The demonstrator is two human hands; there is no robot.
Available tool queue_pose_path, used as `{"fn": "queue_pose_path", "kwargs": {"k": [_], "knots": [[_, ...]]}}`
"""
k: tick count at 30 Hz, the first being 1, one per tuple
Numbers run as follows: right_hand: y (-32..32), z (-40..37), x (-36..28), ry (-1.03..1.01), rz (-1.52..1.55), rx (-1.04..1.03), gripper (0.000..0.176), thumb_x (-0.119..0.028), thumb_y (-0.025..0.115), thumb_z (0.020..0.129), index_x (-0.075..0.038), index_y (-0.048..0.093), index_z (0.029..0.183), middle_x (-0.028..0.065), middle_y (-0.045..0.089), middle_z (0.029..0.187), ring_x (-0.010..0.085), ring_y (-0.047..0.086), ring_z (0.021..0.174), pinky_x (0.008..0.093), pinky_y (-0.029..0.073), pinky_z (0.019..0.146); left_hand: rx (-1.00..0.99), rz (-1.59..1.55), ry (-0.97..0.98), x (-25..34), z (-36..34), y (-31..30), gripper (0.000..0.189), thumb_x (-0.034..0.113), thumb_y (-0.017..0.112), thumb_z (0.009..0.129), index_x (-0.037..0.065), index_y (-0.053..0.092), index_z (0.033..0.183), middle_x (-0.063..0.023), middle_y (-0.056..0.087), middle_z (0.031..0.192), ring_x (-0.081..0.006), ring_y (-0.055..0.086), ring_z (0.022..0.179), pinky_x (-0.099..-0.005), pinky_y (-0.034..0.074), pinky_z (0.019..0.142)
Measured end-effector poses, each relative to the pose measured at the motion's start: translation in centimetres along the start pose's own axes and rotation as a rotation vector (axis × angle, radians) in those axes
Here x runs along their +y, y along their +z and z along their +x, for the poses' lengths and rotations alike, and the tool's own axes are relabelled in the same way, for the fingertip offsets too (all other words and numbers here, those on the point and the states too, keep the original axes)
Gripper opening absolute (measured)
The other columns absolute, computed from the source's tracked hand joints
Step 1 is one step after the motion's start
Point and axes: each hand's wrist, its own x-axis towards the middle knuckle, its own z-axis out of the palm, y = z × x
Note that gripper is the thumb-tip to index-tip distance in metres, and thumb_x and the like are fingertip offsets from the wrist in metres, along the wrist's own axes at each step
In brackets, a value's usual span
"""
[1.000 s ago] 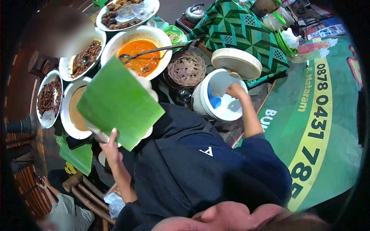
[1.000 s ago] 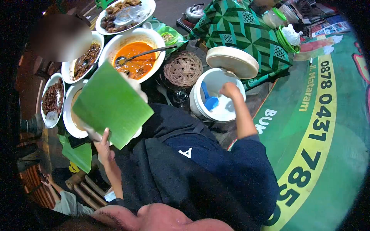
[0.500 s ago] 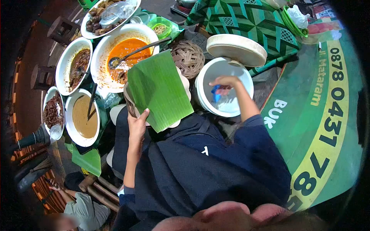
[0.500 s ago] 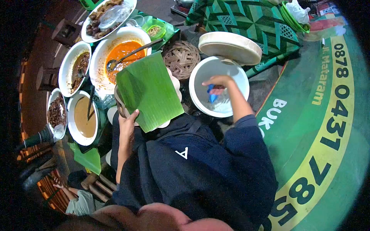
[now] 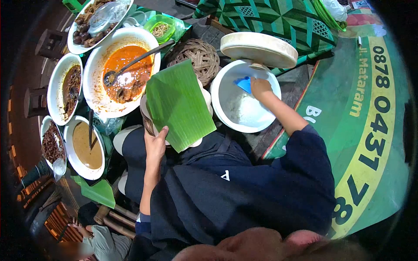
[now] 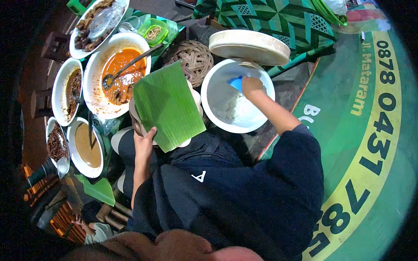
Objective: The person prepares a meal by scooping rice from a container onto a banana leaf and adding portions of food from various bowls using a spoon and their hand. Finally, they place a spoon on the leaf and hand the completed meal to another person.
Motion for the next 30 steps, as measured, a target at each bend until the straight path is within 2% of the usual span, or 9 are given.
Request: {"fn": "queue_pose_path", "kwargs": {"k": [3,7,9,13,18,21,26,27,30], "knots": [[3.6,-0.1,-1.9,0.2,-0.184,0.097,0.038,-0.008,0.048,0.077,0.006,0.045,0.112,0.0137,0.06,0.084,0.0218,0.062,0.068,0.0331,0.051,0.053,0.025,-0.014,-0.01,-1.1,0.3,0.2,0.05,-0.005,0.052,0.072,-0.001,0.038,0.12,-0.011,0.05,0.111,-0.0177,0.049,0.099,-0.028,0.038,0.087],[6.3,0.0,-2.4,0.144,-0.099,0.184,0.031,-0.005,0.046,0.077,0.006,0.048,0.106,0.0172,0.059,0.083,0.0264,0.063,0.069,0.0331,0.052,0.055,0.035,0.004,-0.049,-0.6,0.3,0.7,0.051,-0.006,0.053,0.071,0.0,0.038,0.12,-0.0109,0.05,0.111,-0.0175,0.05,0.098,-0.0279,0.039,0.085],[6.0,0.8,-1.2,0.187,0.158,0.023,0.025,-0.006,0.045,0.077,0.002,0.054,0.099,0.0194,0.06,0.084,0.0305,0.062,0.074,0.0364,0.051,0.06,0.037,-0.022,-0.076,-1.6,0.3,0.8,0.051,-0.006,0.054,0.071,0.0,0.038,0.119,-0.0105,0.05,0.111,-0.0172,0.05,0.098,-0.0276,0.039,0.085],[4.9,0.9,0.0,0.166,0.24,-0.149,0.019,-0.015,0.049,0.077,-0.003,0.062,0.084,0.0174,0.062,0.086,0.0326,0.06,0.081,0.0419,0.047,0.072,0.06,-0.08,-0.083,-0.2,-0.5,2.2,0.045,-0.006,0.053,0.073,-0.001,0.042,0.116,-0.0089,0.053,0.107,-0.0162,0.052,0.094,-0.0269,0.04,0.084],[6.2,0.5,-2.4,0.123,0.359,-0.295,0.022,-0.021,0.057,0.073,-0.005,0.063,0.086,0.0179,0.062,0.085,0.0323,0.059,0.084,0.0413,0.046,0.074,0.064,-0.078,-0.128,0.9,-1.1,2.5,0.044,-0.006,0.052,0.073,-0.001,0.042,0.116,-0.0095,0.054,0.107,-0.0161,0.053,0.093,-0.0267,0.041,0.082],[7.1,0.9,-4.5,0.079,0.393,-0.221,0.022,-0.02,0.058,0.071,-0.003,0.062,0.085,0.0187,0.062,0.079,0.0301,0.061,0.075,0.0402,0.048,0.066,0.05,-0.096,-0.079,0.6,-1.1,2.5,0.046,-0.006,0.052,0.073,-0.001,0.041,0.117,-0.0099,0.054,0.107,-0.0159,0.053,0.093,-0.0265,0.041,0.082],[7.6,1.6,-4.1,0.193,0.752,-0.704,0.017,-0.018,0.056,0.073,-0.001,0.059,0.07,0.0092,0.056,0.059,0.0179,0.052,0.044,0.0303,0.039,0.037,0.031,-0.011,-0.035,-0.6,-0.6,2.1,0.046,-0.005,0.052,0.072,-0.001,0.042,0.117,-0.0101,0.053,0.108,-0.0162,0.052,0.095,-0.0273,0.04,0.084],[7.3,1.2,-3.9,0.308,0.924,-0.802,0.018,-0.02,0.056,0.076,-0.004,0.056,0.066,0.0028,0.052,0.056,0.0144,0.045,0.042,0.0265,0.035,0.036,0.029,-0.033,-0.023,-0.7,-0.6,2.1,0.045,-0.005,0.052,0.072,-0.001,0.042,0.116,-0.01,0.053,0.109,-0.0163,0.052,0.096,-0.0275,0.04,0.085],[6.9,0.4,-2.3,0.319,1.156,-0.953,0.021,-0.024,0.058,0.076,-0.005,0.056,0.068,0.0017,0.049,0.054,0.0133,0.043,0.041,0.0256,0.034,0.036,0.034,-0.069,-0.047,-1.2,-0.5,2.1,0.045,-0.005,0.053,0.073,-0.001,0.042,0.116,-0.0095,0.053,0.108,-0.0161,0.051,0.096,-0.0276,0.04,0.085]]}}
